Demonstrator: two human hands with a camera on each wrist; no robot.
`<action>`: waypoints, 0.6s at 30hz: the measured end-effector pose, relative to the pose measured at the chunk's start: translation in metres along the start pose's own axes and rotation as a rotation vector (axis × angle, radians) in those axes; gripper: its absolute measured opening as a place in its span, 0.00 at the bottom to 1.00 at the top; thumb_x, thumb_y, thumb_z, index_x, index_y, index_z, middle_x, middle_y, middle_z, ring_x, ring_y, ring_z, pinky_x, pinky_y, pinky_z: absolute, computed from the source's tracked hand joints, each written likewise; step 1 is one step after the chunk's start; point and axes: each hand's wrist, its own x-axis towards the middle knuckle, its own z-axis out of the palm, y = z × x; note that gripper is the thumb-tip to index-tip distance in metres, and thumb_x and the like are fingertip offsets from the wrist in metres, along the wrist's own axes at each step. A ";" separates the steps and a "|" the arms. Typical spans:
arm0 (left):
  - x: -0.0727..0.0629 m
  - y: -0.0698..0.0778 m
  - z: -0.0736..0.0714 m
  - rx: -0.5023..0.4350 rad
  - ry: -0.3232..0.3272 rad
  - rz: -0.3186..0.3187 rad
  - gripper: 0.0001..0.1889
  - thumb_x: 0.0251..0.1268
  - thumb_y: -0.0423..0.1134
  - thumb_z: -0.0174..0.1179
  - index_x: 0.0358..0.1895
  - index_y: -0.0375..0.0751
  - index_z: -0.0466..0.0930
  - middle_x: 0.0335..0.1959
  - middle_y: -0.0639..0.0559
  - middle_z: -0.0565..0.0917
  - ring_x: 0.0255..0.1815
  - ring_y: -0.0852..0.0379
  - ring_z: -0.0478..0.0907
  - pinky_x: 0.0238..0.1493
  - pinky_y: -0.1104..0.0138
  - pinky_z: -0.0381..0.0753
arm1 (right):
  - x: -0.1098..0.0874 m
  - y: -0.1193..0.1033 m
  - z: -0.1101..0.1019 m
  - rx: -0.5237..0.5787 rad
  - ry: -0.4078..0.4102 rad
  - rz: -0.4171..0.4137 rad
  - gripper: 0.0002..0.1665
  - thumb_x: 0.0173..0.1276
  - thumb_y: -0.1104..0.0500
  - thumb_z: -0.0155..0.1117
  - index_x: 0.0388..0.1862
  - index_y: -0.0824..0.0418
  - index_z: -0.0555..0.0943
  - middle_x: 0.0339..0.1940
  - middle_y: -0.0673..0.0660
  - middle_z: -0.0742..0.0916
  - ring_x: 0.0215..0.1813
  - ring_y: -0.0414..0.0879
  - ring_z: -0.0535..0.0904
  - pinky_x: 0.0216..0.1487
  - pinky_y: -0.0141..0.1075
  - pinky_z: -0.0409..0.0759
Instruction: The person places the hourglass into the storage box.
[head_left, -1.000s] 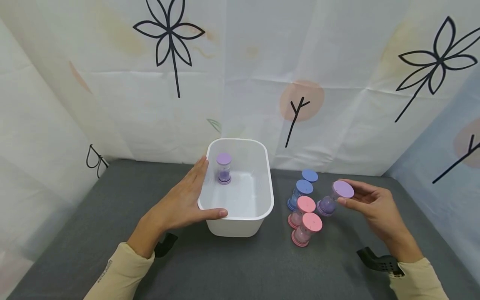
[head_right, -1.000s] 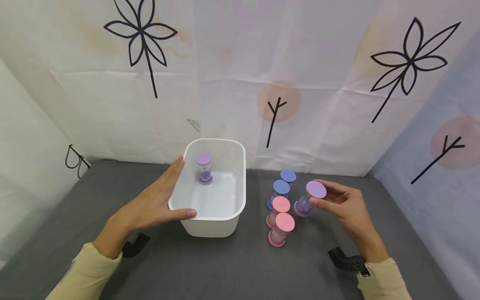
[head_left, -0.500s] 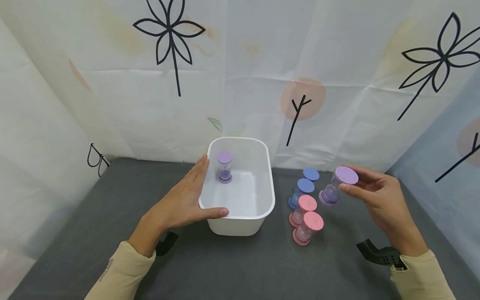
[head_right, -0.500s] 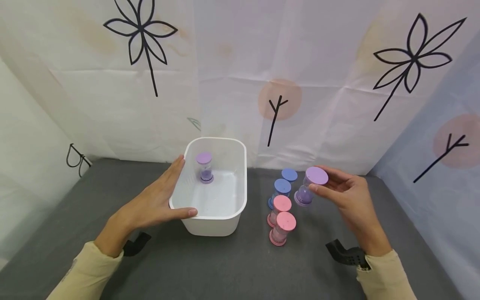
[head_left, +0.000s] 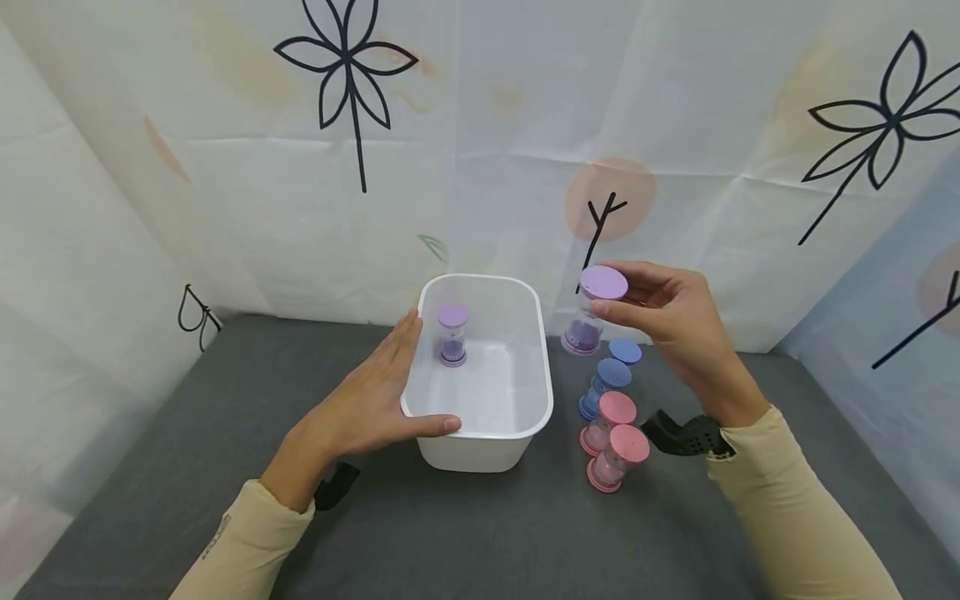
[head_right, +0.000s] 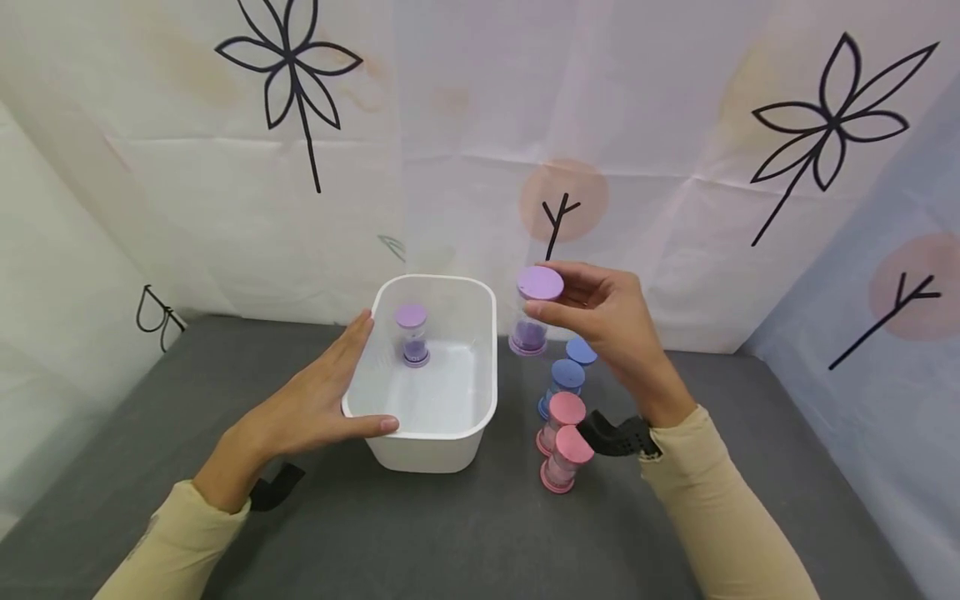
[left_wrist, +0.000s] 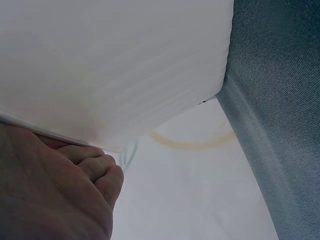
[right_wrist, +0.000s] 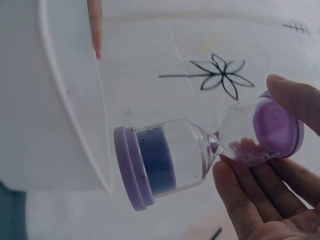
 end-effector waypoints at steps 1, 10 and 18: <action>0.000 0.000 0.000 0.001 0.001 0.000 0.69 0.51 0.77 0.64 0.83 0.44 0.30 0.84 0.49 0.34 0.83 0.52 0.36 0.76 0.46 0.54 | 0.006 0.000 0.006 0.001 -0.011 0.007 0.24 0.61 0.75 0.72 0.58 0.70 0.83 0.45 0.57 0.89 0.45 0.46 0.86 0.49 0.34 0.84; 0.002 0.000 0.000 -0.015 0.009 0.017 0.68 0.51 0.76 0.64 0.83 0.50 0.28 0.84 0.52 0.33 0.83 0.52 0.36 0.75 0.45 0.55 | 0.053 0.010 0.063 -0.105 -0.136 0.104 0.27 0.60 0.66 0.77 0.60 0.68 0.83 0.47 0.58 0.90 0.49 0.49 0.87 0.55 0.39 0.82; 0.002 -0.001 0.001 -0.016 -0.004 -0.004 0.68 0.51 0.77 0.63 0.82 0.52 0.26 0.84 0.52 0.32 0.83 0.52 0.36 0.75 0.45 0.55 | 0.081 0.033 0.104 -0.140 -0.178 0.192 0.23 0.60 0.64 0.78 0.54 0.67 0.86 0.44 0.59 0.91 0.48 0.50 0.87 0.56 0.42 0.82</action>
